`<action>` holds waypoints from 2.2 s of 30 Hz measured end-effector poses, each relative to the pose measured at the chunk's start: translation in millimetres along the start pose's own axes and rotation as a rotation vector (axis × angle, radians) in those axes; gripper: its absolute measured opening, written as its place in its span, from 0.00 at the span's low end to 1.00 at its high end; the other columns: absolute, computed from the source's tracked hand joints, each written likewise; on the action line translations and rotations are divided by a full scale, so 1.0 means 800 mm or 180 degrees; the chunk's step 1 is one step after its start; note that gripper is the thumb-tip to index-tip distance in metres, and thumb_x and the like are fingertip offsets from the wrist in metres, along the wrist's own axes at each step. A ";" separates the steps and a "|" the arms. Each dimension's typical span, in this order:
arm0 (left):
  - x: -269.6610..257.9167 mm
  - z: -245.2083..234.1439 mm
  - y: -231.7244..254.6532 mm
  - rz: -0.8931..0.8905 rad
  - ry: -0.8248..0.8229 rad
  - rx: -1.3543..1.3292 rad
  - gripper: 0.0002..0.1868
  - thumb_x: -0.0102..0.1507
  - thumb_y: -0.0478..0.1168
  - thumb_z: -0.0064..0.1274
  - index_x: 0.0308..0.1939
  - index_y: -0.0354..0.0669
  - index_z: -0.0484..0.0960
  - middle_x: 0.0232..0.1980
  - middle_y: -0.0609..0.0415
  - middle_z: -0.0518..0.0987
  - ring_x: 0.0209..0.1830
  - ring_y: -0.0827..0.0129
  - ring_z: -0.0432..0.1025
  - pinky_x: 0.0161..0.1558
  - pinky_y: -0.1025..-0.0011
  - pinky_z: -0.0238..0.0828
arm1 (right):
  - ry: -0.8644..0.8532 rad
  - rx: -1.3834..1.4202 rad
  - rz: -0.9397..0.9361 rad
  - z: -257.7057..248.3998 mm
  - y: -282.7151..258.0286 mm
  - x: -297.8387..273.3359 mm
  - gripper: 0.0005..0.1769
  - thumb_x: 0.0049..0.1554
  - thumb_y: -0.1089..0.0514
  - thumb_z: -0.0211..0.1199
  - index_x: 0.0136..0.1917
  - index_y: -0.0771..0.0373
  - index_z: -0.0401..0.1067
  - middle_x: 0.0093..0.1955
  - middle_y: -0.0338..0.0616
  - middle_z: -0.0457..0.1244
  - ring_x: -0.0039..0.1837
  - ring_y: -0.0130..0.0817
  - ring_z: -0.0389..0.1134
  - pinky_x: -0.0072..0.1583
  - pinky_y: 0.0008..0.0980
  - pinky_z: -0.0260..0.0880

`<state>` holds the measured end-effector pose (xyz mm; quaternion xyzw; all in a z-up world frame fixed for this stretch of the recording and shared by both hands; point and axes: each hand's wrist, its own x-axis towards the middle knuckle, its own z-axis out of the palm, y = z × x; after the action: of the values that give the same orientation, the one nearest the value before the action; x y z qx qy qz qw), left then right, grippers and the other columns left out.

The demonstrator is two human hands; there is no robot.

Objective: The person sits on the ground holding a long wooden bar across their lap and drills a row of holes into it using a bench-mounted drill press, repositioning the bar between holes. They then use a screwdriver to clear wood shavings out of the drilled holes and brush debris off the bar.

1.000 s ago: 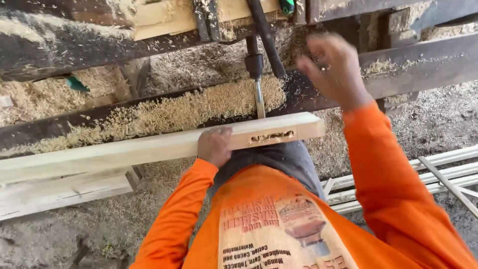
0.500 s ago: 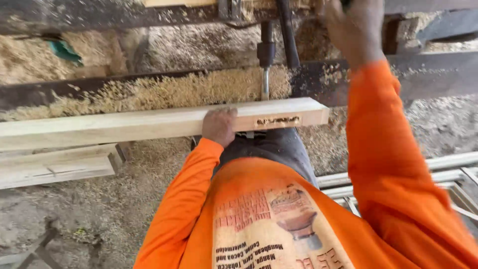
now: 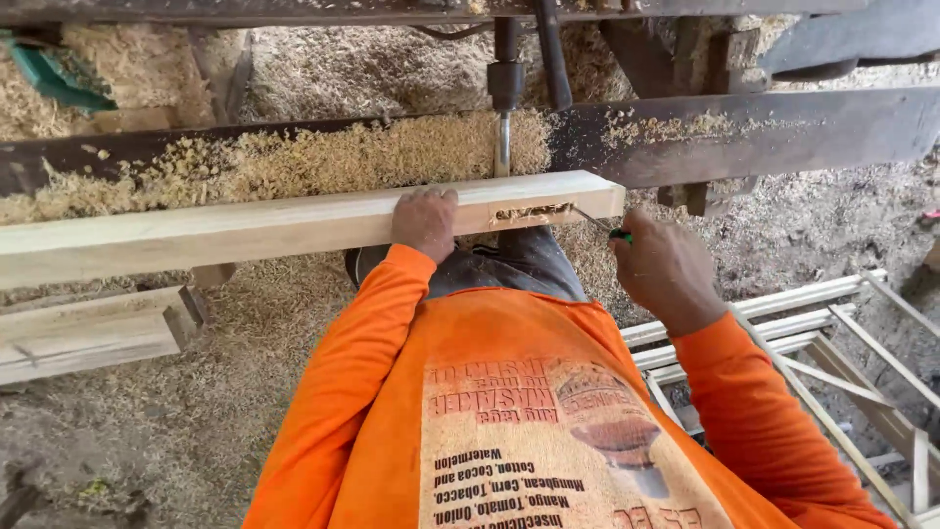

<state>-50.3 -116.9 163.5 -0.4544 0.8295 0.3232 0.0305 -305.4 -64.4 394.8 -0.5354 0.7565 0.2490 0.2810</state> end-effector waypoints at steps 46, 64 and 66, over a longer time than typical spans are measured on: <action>0.008 0.016 -0.017 0.0074 -0.0028 -0.0120 0.31 0.47 0.35 0.59 0.57 0.43 0.79 0.51 0.43 0.81 0.52 0.50 0.75 0.54 0.58 0.70 | 0.0663 0.1145 -0.1283 0.116 0.062 0.139 0.21 0.54 0.44 0.71 0.44 0.63 0.70 0.35 0.51 0.68 0.37 0.51 0.71 0.41 0.48 0.71; -0.009 -0.001 -0.010 0.0100 -0.0047 -0.0142 0.28 0.47 0.35 0.61 0.53 0.41 0.81 0.55 0.44 0.81 0.56 0.53 0.75 0.58 0.61 0.69 | 0.0826 0.0938 -0.1318 0.089 0.041 0.114 0.25 0.53 0.35 0.72 0.37 0.58 0.75 0.31 0.44 0.68 0.30 0.37 0.67 0.35 0.39 0.67; -0.006 -0.002 -0.016 0.0279 0.0390 -0.0034 0.30 0.44 0.36 0.62 0.52 0.40 0.81 0.55 0.41 0.81 0.55 0.52 0.75 0.56 0.60 0.69 | 0.0807 0.0680 -0.1122 0.089 0.033 0.123 0.23 0.52 0.37 0.73 0.36 0.58 0.76 0.31 0.44 0.68 0.29 0.38 0.67 0.34 0.40 0.65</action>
<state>-37.3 -119.1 160.0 -0.4367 0.8472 0.3003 -0.0369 -345.8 -74.5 277.8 -0.6534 0.7026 0.0454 0.2780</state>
